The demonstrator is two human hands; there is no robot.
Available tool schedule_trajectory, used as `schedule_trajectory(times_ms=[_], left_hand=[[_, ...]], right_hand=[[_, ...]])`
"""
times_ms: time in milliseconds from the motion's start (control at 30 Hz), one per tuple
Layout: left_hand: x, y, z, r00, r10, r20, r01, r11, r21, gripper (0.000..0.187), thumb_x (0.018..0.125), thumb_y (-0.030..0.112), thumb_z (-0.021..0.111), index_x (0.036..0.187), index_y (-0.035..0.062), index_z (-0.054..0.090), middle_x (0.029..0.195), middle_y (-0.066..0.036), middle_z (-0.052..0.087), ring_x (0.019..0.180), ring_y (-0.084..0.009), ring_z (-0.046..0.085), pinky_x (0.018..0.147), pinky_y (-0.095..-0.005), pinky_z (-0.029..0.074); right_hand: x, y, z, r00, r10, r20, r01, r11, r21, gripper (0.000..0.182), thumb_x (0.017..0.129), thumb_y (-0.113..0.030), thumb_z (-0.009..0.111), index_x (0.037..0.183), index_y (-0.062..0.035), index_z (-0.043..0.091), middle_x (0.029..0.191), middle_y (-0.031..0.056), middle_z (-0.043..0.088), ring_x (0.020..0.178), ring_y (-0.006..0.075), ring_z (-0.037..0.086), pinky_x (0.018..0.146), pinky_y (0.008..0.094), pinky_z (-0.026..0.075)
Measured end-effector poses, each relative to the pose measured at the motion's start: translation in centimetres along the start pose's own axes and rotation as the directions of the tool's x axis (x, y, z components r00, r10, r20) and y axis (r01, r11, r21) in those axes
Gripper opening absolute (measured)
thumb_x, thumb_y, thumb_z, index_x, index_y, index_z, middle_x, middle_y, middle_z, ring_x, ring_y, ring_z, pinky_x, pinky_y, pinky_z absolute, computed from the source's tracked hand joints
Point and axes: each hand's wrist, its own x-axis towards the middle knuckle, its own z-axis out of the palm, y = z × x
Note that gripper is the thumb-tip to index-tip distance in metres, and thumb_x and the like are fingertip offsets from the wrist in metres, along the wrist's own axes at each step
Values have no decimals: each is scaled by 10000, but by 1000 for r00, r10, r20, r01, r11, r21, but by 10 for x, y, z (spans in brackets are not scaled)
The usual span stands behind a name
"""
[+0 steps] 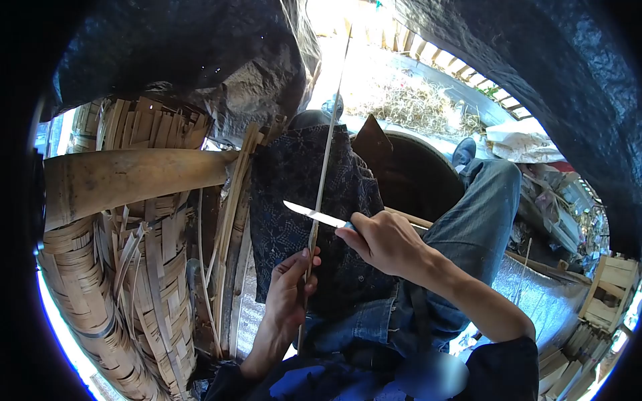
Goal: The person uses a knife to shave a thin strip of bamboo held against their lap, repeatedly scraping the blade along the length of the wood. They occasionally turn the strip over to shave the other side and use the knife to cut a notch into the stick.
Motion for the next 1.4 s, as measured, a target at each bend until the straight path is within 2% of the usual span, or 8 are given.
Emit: schedule_trajectory(times_ms=[367, 767, 900, 1100, 1167, 1233, 1300, 1400], left_hand=[[-1, -13, 9, 979, 176, -103, -159, 975, 153, 198, 895, 182, 627, 987, 7, 640, 758, -28, 629, 473, -42, 429, 422, -174, 311], [-3, -14, 10, 986, 146, -77, -134, 980, 148, 240, 897, 171, 626, 1007, -42, 645, 770, -49, 646, 473, -45, 433, 440, -189, 333], [0, -13, 9, 985, 143, -95, -130, 983, 127, 223, 891, 157, 633, 993, -40, 651, 769, -54, 649, 470, -49, 439, 434, -191, 338], [-5, -17, 7, 989, 131, -70, -121, 985, 126, 207, 891, 151, 630, 974, -37, 653, 785, -57, 650, 465, -58, 439, 433, -187, 342], [-6, -13, 5, 993, 108, -53, -101, 988, 117, 205, 892, 155, 627, 980, -29, 646, 783, -49, 639, 476, -61, 439, 439, -187, 345], [-4, -8, 7, 995, 90, -45, -85, 991, 102, 203, 893, 158, 623, 987, -21, 639, 781, -42, 629, 486, -64, 438, 445, -186, 348], [-4, -5, 6, 998, 51, -48, -48, 997, 56, 220, 893, 168, 624, 999, -25, 633, 789, -41, 628, 488, -69, 439, 447, -184, 346], [-1, -4, 3, 999, 41, -7, -41, 999, 16, 233, 892, 179, 627, 1003, -26, 632, 796, -40, 629, 492, -70, 440, 448, -187, 343]], right_hand=[[-5, -4, 4, 983, 136, 122, -122, 986, -116, 462, 956, -355, 494, 633, -23, 483, 424, 144, 455, 340, 299, 478, 355, 405, 351], [27, 3, 0, 981, 188, -57, -196, 952, -233, 468, 954, -347, 496, 629, -11, 515, 426, 138, 489, 369, 307, 542, 349, 383, 421], [44, 21, -5, 993, -20, -114, -15, 955, -297, 480, 963, -343, 475, 612, -18, 515, 443, 132, 511, 397, 307, 570, 377, 392, 463], [94, 97, -25, 998, -16, -63, -22, 832, -555, 468, 994, -280, 414, 627, -16, 536, 436, 116, 501, 372, 191, 551, 303, 328, 402], [114, 105, -62, 948, 299, -112, -320, 883, -345, 476, 999, -285, 396, 666, 12, 561, 464, 160, 511, 415, 226, 566, 350, 367, 408], [121, 104, -75, 903, 24, -428, -174, 933, -315, 514, 1000, -331, 380, 689, 33, 565, 498, 189, 527, 423, 328, 532, 482, 430, 450], [102, 76, -76, 905, 220, -364, -281, 951, -125, 475, 1004, -319, 369, 730, 31, 535, 492, 193, 463, 367, 216, 449, 415, 400, 380], [54, 43, -47, 955, 298, -5, -297, 951, -81, 387, 977, -272, 450, 723, 15, 504, 487, 164, 478, 394, 234, 496, 415, 400, 383]])
